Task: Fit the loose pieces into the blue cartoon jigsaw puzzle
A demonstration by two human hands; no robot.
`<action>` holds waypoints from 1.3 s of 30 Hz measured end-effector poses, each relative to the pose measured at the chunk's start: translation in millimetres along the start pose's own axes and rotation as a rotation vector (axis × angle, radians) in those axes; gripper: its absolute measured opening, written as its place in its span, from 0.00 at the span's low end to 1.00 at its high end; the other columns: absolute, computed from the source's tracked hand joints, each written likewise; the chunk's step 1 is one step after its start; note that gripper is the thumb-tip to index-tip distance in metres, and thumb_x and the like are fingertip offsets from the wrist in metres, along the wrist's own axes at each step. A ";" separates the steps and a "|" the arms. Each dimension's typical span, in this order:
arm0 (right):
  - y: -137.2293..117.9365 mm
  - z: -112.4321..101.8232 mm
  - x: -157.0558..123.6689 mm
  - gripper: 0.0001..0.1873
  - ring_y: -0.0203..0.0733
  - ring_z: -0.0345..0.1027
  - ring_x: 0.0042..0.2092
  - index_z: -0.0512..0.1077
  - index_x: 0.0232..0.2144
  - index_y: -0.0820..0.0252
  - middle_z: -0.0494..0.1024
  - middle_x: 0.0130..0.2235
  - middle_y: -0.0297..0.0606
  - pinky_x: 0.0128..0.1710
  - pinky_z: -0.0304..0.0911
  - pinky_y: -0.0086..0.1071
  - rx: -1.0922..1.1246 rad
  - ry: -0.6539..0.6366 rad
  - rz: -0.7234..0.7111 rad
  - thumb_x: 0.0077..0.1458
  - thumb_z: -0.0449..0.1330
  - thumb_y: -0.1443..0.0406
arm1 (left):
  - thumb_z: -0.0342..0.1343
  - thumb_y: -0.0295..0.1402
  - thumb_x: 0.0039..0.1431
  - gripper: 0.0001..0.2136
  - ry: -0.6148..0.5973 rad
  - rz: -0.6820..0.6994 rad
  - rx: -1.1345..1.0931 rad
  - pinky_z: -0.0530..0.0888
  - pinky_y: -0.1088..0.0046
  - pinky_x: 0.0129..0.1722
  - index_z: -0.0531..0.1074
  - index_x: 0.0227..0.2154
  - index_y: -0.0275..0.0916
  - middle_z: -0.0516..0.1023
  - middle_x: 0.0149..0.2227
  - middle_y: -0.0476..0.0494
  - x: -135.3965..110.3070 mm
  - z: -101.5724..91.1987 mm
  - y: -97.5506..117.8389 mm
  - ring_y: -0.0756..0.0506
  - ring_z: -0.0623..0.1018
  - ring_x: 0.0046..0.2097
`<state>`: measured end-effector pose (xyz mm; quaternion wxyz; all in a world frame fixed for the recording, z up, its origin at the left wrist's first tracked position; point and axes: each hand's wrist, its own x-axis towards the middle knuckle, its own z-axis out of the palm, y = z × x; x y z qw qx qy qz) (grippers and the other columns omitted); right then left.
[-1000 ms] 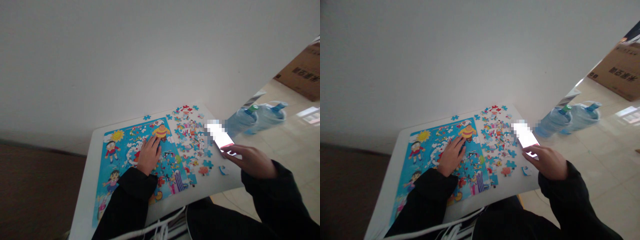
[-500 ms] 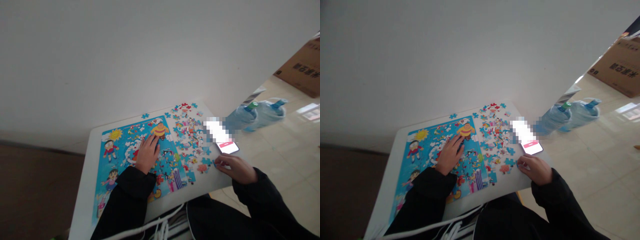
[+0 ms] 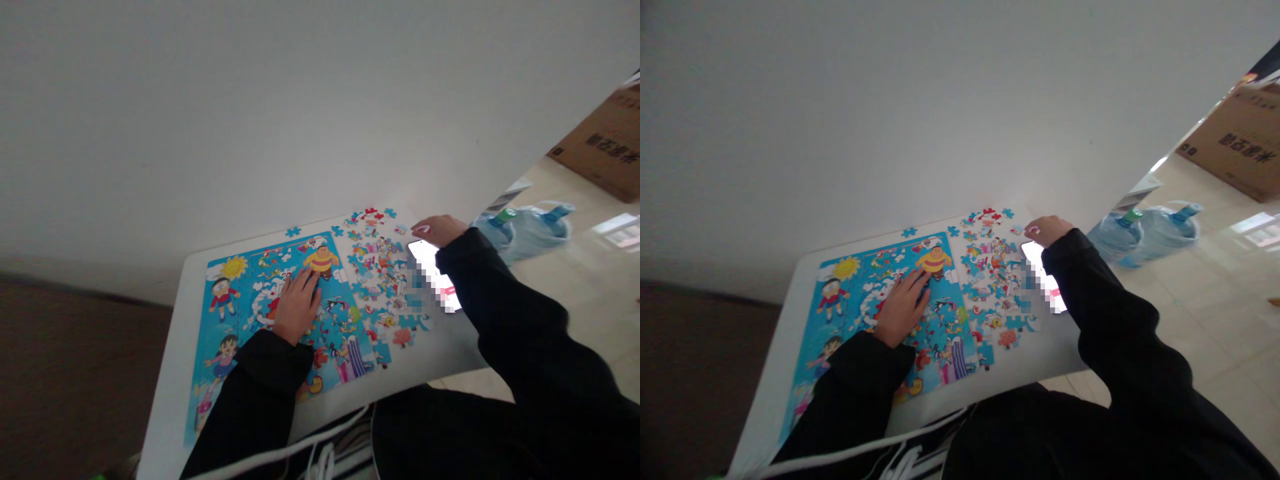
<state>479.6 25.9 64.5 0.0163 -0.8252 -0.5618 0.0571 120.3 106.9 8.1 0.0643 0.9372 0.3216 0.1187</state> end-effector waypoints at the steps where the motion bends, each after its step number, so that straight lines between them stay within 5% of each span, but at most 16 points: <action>1: 1.1 1.3 14.4 0.13 0.42 0.72 0.33 0.77 0.35 0.57 0.80 0.34 0.39 0.33 0.64 0.33 -0.012 0.002 0.008 0.50 0.56 0.60 | 0.41 0.33 0.62 0.18 0.001 0.001 0.000 0.63 0.53 0.56 0.64 0.52 0.35 0.66 0.55 0.35 -0.2 0.2 -0.1 0.39 0.66 0.57; 6: 1.7 14.9 50.7 0.12 0.43 0.72 0.35 0.78 0.30 0.58 0.79 0.33 0.38 0.34 0.65 0.33 -0.042 -0.018 -0.001 0.39 0.65 0.60 | 0.42 0.33 0.62 0.18 -0.001 -0.002 0.003 0.62 0.53 0.56 0.64 0.53 0.36 0.66 0.55 0.36 -0.6 0.9 -0.7 0.39 0.65 0.57; 24: -12.5 11.4 64.3 0.16 0.37 0.70 0.29 0.76 0.31 0.61 0.78 0.29 0.36 0.30 0.62 0.30 0.084 -0.023 -0.045 0.36 0.66 0.62 | 0.42 0.31 0.62 0.18 -0.041 -0.052 -0.029 0.60 0.54 0.58 0.63 0.53 0.34 0.65 0.56 0.36 0.1 -3.8 5.9 0.40 0.63 0.59; 28: -49.2 -1.0 71.3 0.16 0.34 0.69 0.29 0.75 0.39 0.62 0.78 0.31 0.36 0.31 0.62 0.27 0.208 -0.040 -0.161 0.48 0.59 0.60 | 0.43 0.31 0.62 0.18 -0.060 -0.064 -0.044 0.59 0.54 0.58 0.62 0.53 0.34 0.65 0.56 0.36 0.4 -5.5 7.3 0.40 0.63 0.59; 33: -132.1 -3.3 84.6 0.17 0.32 0.68 0.30 0.74 0.44 0.59 0.79 0.35 0.35 0.32 0.61 0.26 0.463 -0.205 -0.532 0.53 0.53 0.65 | 0.43 0.31 0.62 0.17 -0.066 -0.075 -0.057 0.59 0.54 0.58 0.63 0.53 0.35 0.64 0.57 0.36 -0.2 -5.6 7.8 0.40 0.62 0.59; 39: -187.3 24.5 102.3 0.15 0.33 0.70 0.32 0.76 0.41 0.63 0.79 0.32 0.37 0.34 0.62 0.24 0.514 -0.182 -0.489 0.51 0.55 0.69 | 0.43 0.30 0.62 0.17 -0.031 -0.052 -0.062 0.59 0.52 0.57 0.62 0.53 0.35 0.65 0.56 0.35 -1.4 -3.5 6.6 0.39 0.62 0.59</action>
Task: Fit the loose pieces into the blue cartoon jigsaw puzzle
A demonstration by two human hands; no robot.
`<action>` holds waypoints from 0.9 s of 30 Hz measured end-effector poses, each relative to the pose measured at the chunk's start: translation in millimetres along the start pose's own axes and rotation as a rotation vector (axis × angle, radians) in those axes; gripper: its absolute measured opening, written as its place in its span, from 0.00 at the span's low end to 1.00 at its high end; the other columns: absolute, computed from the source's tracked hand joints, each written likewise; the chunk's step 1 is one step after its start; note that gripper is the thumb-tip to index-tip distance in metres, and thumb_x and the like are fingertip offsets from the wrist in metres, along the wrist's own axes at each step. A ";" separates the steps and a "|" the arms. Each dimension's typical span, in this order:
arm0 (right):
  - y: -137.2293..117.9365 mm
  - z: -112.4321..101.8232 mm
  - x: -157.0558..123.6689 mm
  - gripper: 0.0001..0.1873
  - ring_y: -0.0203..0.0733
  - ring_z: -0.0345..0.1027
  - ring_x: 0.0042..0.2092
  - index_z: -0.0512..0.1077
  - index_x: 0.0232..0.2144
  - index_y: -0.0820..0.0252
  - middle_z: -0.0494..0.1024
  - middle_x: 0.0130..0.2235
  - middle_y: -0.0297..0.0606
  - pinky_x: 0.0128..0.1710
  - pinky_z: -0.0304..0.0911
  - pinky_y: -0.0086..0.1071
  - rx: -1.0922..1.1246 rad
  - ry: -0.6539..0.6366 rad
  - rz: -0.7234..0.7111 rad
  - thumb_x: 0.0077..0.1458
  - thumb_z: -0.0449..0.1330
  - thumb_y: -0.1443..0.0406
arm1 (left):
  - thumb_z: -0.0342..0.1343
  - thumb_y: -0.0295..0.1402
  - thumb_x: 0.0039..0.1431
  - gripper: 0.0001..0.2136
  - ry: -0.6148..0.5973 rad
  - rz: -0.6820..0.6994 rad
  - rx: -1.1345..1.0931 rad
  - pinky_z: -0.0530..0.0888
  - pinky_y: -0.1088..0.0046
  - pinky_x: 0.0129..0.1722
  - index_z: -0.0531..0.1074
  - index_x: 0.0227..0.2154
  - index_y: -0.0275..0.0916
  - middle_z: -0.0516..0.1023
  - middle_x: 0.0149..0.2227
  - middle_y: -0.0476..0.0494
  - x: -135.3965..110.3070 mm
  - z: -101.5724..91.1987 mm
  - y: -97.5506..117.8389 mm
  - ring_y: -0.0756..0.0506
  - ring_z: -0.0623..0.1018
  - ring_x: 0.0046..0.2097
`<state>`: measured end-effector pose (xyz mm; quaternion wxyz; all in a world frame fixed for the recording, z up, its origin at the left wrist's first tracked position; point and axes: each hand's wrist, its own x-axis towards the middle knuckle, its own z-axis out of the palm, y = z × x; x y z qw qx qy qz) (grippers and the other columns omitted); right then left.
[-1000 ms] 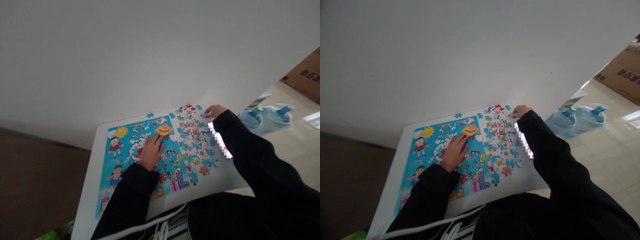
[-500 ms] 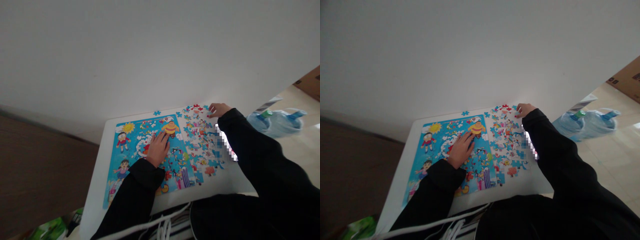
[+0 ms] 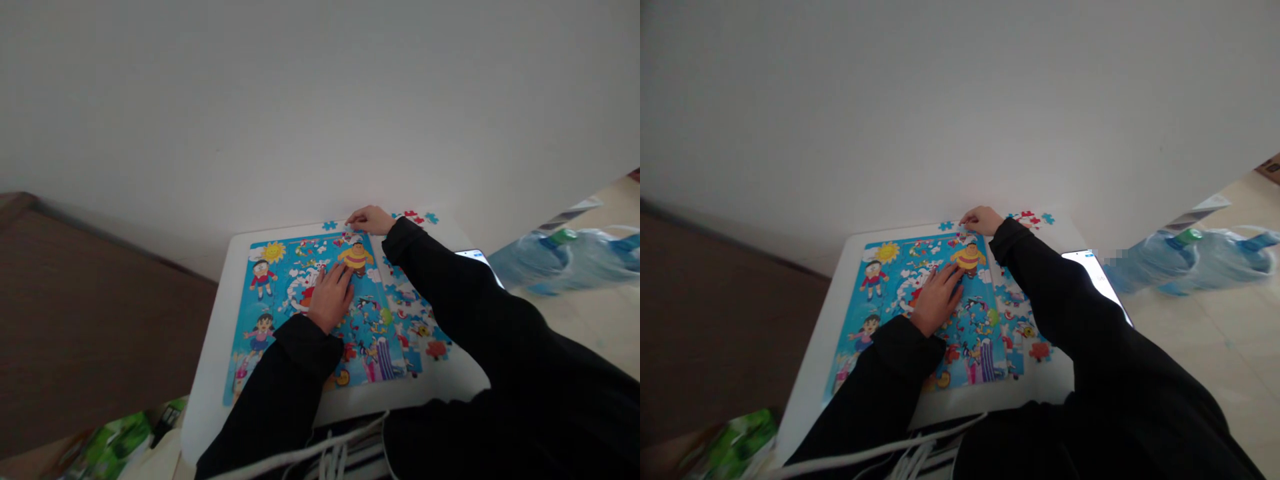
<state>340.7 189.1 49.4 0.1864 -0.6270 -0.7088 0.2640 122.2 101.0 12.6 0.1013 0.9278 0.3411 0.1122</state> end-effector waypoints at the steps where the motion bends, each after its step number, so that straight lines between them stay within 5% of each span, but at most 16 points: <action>1: 1.9 3.8 3.0 0.15 0.34 0.71 0.32 0.76 0.40 0.63 0.79 0.31 0.37 0.33 0.63 0.24 0.008 -0.003 0.007 0.51 0.55 0.70 | 0.43 0.30 0.62 0.17 0.002 -0.001 -0.001 0.59 0.52 0.57 0.62 0.53 0.35 0.65 0.56 0.36 -0.1 0.1 0.0 0.39 0.62 0.59; 20: 11.3 8.2 9.5 0.16 0.34 0.70 0.34 0.76 0.42 0.63 0.80 0.32 0.37 0.33 0.61 0.24 -0.016 -0.058 0.018 0.51 0.56 0.66 | 0.44 0.30 0.61 0.18 -0.004 0.009 -0.009 0.58 0.51 0.57 0.62 0.53 0.35 0.65 0.56 0.36 0.0 -2.8 1.1 0.39 0.63 0.59; 27: 17.7 -0.2 3.5 0.17 0.31 0.64 0.25 0.76 0.42 0.62 0.77 0.25 0.34 0.28 0.57 0.24 -0.061 -0.075 0.018 0.51 0.56 0.64 | 0.45 0.29 0.61 0.15 0.029 0.013 -0.034 0.58 0.53 0.58 0.65 0.50 0.35 0.68 0.53 0.37 -0.7 -2.4 1.7 0.40 0.65 0.56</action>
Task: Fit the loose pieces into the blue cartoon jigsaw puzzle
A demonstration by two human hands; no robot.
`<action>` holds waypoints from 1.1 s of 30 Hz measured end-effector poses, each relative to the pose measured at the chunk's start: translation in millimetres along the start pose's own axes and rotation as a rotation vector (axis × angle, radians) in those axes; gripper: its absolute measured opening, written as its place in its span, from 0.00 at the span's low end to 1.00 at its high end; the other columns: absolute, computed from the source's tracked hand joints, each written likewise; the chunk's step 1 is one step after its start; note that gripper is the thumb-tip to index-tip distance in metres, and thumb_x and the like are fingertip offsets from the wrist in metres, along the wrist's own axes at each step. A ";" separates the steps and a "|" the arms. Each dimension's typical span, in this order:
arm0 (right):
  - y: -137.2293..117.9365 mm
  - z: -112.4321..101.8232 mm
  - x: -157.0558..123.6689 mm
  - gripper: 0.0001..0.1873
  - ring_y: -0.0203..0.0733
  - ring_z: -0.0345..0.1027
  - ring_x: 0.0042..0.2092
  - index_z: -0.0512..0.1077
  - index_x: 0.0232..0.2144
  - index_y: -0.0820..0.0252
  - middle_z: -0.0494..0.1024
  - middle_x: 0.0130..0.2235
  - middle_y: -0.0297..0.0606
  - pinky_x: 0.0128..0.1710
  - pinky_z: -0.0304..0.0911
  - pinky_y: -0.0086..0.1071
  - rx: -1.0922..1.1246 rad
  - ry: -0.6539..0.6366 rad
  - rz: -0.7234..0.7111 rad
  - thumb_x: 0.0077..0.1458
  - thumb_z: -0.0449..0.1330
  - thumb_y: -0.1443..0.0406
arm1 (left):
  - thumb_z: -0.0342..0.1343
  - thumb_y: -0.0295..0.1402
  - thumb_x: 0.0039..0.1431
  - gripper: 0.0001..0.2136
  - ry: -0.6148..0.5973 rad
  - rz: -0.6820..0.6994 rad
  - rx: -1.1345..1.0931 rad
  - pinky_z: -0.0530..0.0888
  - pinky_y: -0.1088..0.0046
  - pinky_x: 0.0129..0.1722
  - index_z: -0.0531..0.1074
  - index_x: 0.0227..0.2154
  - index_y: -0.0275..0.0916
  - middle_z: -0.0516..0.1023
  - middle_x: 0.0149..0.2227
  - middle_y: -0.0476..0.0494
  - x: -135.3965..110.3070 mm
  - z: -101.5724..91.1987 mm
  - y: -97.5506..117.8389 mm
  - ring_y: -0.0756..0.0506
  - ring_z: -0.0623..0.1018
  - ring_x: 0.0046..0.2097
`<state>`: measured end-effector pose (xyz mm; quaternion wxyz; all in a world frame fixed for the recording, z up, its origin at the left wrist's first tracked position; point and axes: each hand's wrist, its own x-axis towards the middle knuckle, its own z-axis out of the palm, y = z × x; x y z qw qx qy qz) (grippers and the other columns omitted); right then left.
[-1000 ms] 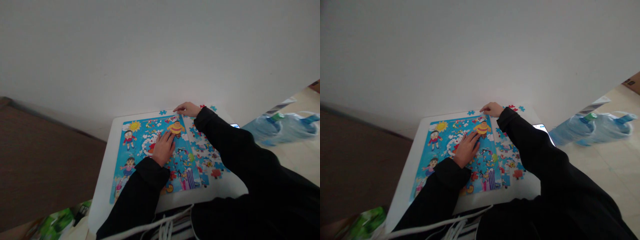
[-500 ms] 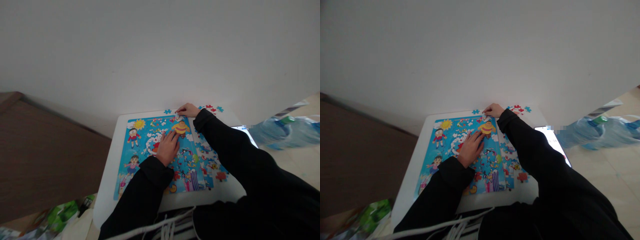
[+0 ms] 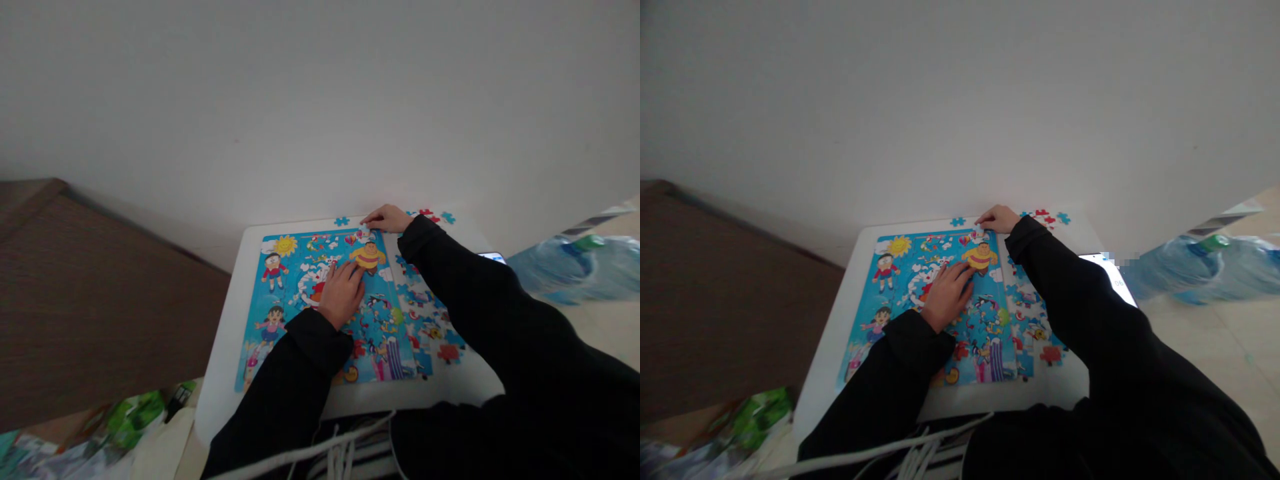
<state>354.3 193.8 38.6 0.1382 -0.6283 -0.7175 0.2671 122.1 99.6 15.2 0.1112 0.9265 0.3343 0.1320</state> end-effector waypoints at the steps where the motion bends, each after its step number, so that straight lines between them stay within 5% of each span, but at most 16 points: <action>1: 1.7 -1.5 -1.5 0.17 0.30 0.63 0.24 0.76 0.42 0.62 0.77 0.24 0.34 0.27 0.57 0.25 -0.007 -0.001 0.004 0.51 0.56 0.64 | 0.45 0.29 0.61 0.15 0.005 -0.001 -0.003 0.58 0.53 0.58 0.66 0.49 0.36 0.69 0.53 0.38 0.1 -0.5 0.4 0.41 0.66 0.56; 16: -14.1 -15.0 -27.7 0.15 0.33 0.68 0.29 0.75 0.42 0.61 0.78 0.31 0.38 0.29 0.62 0.26 0.099 -0.001 0.024 0.52 0.54 0.67 | 0.46 0.29 0.60 0.14 0.029 0.000 -0.014 0.59 0.54 0.57 0.67 0.48 0.36 0.70 0.51 0.38 0.9 0.3 0.3 0.41 0.66 0.55; 21: -33.3 -18.6 -79.8 0.15 0.34 0.70 0.30 0.75 0.42 0.59 0.78 0.32 0.37 0.29 0.65 0.27 0.294 -0.082 -0.018 0.51 0.57 0.65 | 0.46 0.29 0.60 0.15 0.052 0.025 -0.009 0.60 0.58 0.57 0.67 0.48 0.33 0.68 0.52 0.35 3.7 1.9 -0.8 0.41 0.65 0.55; 26: -54.4 6.2 -150.7 0.12 0.35 0.71 0.31 0.76 0.37 0.56 0.78 0.29 0.34 0.31 0.65 0.27 0.286 -0.244 -0.093 0.48 0.59 0.63 | 0.46 0.29 0.59 0.14 0.072 0.034 0.017 0.61 0.61 0.56 0.68 0.47 0.33 0.70 0.50 0.37 8.1 -3.8 0.3 0.42 0.67 0.54; 30: -61.8 33.0 -191.1 0.12 0.35 0.72 0.31 0.76 0.37 0.54 0.78 0.30 0.33 0.30 0.65 0.27 0.356 -0.280 -0.042 0.50 0.58 0.61 | 0.47 0.31 0.60 0.13 0.147 0.010 0.043 0.64 0.62 0.53 0.70 0.45 0.34 0.73 0.47 0.39 -4.7 -31.7 8.3 0.42 0.70 0.50; 33: -70.2 48.3 -211.2 0.13 0.34 0.70 0.29 0.75 0.40 0.52 0.77 0.30 0.33 0.30 0.65 0.28 0.405 -0.189 -0.001 0.52 0.56 0.60 | 0.46 0.35 0.62 0.14 0.255 -0.027 0.051 0.66 0.63 0.52 0.70 0.46 0.36 0.75 0.46 0.43 -38.3 -66.0 11.0 0.44 0.72 0.48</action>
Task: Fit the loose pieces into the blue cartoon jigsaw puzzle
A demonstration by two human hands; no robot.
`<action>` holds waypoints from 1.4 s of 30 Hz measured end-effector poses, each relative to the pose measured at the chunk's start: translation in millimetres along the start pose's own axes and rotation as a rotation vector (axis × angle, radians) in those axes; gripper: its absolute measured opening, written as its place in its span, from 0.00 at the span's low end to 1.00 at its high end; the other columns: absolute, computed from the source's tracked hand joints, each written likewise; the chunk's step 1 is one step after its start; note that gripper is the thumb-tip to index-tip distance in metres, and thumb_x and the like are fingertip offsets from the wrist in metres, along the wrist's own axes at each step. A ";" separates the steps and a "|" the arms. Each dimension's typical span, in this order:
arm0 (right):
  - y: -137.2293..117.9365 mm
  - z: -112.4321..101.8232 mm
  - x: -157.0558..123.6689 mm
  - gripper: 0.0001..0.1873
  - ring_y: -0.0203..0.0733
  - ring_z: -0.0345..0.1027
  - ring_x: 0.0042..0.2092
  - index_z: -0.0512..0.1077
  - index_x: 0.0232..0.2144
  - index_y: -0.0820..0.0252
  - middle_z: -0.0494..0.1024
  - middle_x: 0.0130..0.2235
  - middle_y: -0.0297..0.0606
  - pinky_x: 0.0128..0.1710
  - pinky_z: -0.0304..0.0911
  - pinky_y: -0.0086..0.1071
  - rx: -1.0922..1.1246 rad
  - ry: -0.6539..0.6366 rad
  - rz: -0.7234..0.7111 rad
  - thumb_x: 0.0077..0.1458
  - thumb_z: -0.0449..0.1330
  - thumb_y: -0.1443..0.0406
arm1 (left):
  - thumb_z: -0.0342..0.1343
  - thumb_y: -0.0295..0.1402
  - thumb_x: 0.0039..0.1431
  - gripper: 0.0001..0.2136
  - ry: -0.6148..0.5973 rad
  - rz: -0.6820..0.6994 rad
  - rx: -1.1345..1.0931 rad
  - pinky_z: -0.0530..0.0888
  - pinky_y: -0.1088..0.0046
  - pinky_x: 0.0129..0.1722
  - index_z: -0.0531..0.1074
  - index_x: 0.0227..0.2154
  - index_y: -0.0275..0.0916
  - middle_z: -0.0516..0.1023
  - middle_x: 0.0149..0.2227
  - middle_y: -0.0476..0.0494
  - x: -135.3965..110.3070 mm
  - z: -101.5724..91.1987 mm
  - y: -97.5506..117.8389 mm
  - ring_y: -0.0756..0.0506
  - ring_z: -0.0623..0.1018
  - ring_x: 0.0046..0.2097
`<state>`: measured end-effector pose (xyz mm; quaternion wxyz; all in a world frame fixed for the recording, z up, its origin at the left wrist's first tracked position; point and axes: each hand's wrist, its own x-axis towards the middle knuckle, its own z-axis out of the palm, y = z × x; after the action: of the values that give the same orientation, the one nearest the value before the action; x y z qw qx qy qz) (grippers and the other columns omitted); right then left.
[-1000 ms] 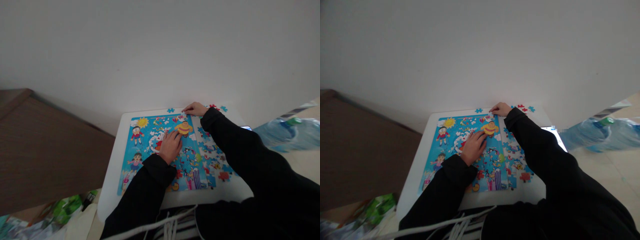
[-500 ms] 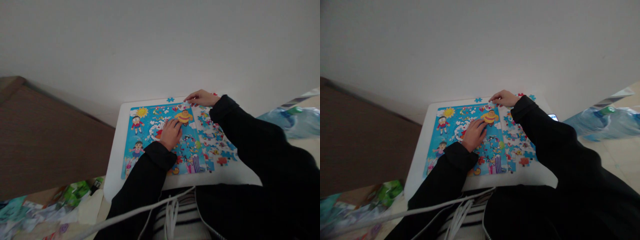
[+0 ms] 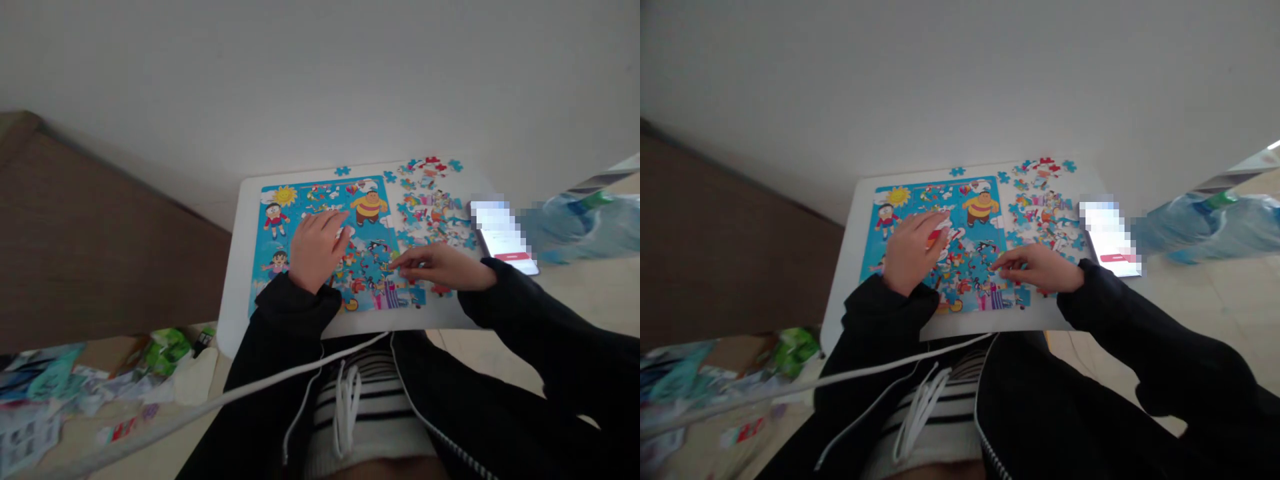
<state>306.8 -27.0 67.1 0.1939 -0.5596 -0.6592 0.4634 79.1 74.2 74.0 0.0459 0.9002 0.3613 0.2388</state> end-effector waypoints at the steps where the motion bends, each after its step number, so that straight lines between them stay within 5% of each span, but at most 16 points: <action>1: -2.1 7.1 -4.0 0.14 0.34 0.70 0.29 0.74 0.41 0.52 0.77 0.31 0.34 0.30 0.65 0.28 0.028 0.034 0.003 0.53 0.56 0.59 | 0.45 0.36 0.62 0.15 0.038 -0.033 0.014 0.67 0.64 0.50 0.70 0.46 0.37 0.75 0.46 0.44 -12.6 -14.8 -2.6 0.44 0.73 0.47; 4: -13.2 31.9 -10.3 0.14 0.34 0.69 0.29 0.73 0.42 0.49 0.76 0.33 0.35 0.28 0.65 0.29 0.106 0.132 -0.011 0.54 0.54 0.58 | 0.46 0.37 0.62 0.14 0.130 -0.209 0.073 0.69 0.69 0.47 0.72 0.44 0.38 0.77 0.42 0.44 -61.9 -52.3 -19.1 0.46 0.75 0.44; 7: -28.5 62.0 -6.1 0.11 0.35 0.69 0.29 0.75 0.37 0.49 0.77 0.35 0.35 0.27 0.66 0.30 0.192 0.233 -0.020 0.53 0.55 0.58 | 0.47 0.36 0.61 0.13 0.137 -0.344 0.155 0.71 0.69 0.43 0.74 0.39 0.37 0.78 0.38 0.43 -119.2 -70.0 -40.3 0.45 0.77 0.40; 11: -48.2 103.2 16.3 0.08 0.37 0.70 0.29 0.75 0.31 0.52 0.78 0.31 0.35 0.24 0.66 0.30 0.353 0.267 0.003 0.48 0.60 0.58 | 0.48 0.35 0.61 0.11 0.129 -0.428 0.197 0.73 0.69 0.39 0.75 0.35 0.37 0.79 0.35 0.43 -179.1 -65.1 -52.0 0.45 0.78 0.37; 14: -61.8 131.4 41.8 0.07 0.37 0.71 0.28 0.73 0.28 0.54 0.77 0.26 0.34 0.26 0.67 0.30 0.419 0.297 -0.018 0.44 0.62 0.60 | 0.49 0.34 0.60 0.10 0.130 -0.441 0.138 0.74 0.68 0.41 0.74 0.36 0.37 0.79 0.35 0.43 -200.0 -53.6 -45.0 0.45 0.78 0.38; 24: -91.1 194.9 112.0 0.05 0.37 0.73 0.30 0.73 0.24 0.56 0.78 0.27 0.34 0.32 0.68 0.31 0.316 0.264 -0.110 0.47 0.62 0.61 | 0.50 0.32 0.60 0.11 0.195 -0.383 0.077 0.73 0.66 0.48 0.72 0.44 0.40 0.76 0.45 0.42 -204.9 -35.5 -42.3 0.45 0.75 0.46; 34: -88.5 199.4 110.3 0.07 0.37 0.68 0.30 0.73 0.24 0.56 0.76 0.27 0.35 0.32 0.62 0.30 -0.114 0.316 -0.198 0.51 0.59 0.61 | 0.48 0.30 0.61 0.12 0.101 -0.330 0.124 0.71 0.62 0.51 0.72 0.45 0.39 0.76 0.46 0.42 -201.3 -28.2 -48.4 0.43 0.74 0.49; 42: -87.3 201.4 108.5 0.08 0.37 0.67 0.31 0.74 0.30 0.56 0.74 0.30 0.37 0.35 0.62 0.30 -0.174 0.318 -0.212 0.54 0.55 0.62 | 0.48 0.30 0.60 0.12 0.091 -0.297 0.178 0.71 0.62 0.51 0.72 0.44 0.38 0.76 0.45 0.42 -196.1 -25.9 -46.6 0.43 0.75 0.48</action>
<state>69.7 -2.0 11.1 0.2942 -0.5678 -0.7129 0.2878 -84.7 -25.8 7.1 -0.0155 0.8258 0.5117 0.2368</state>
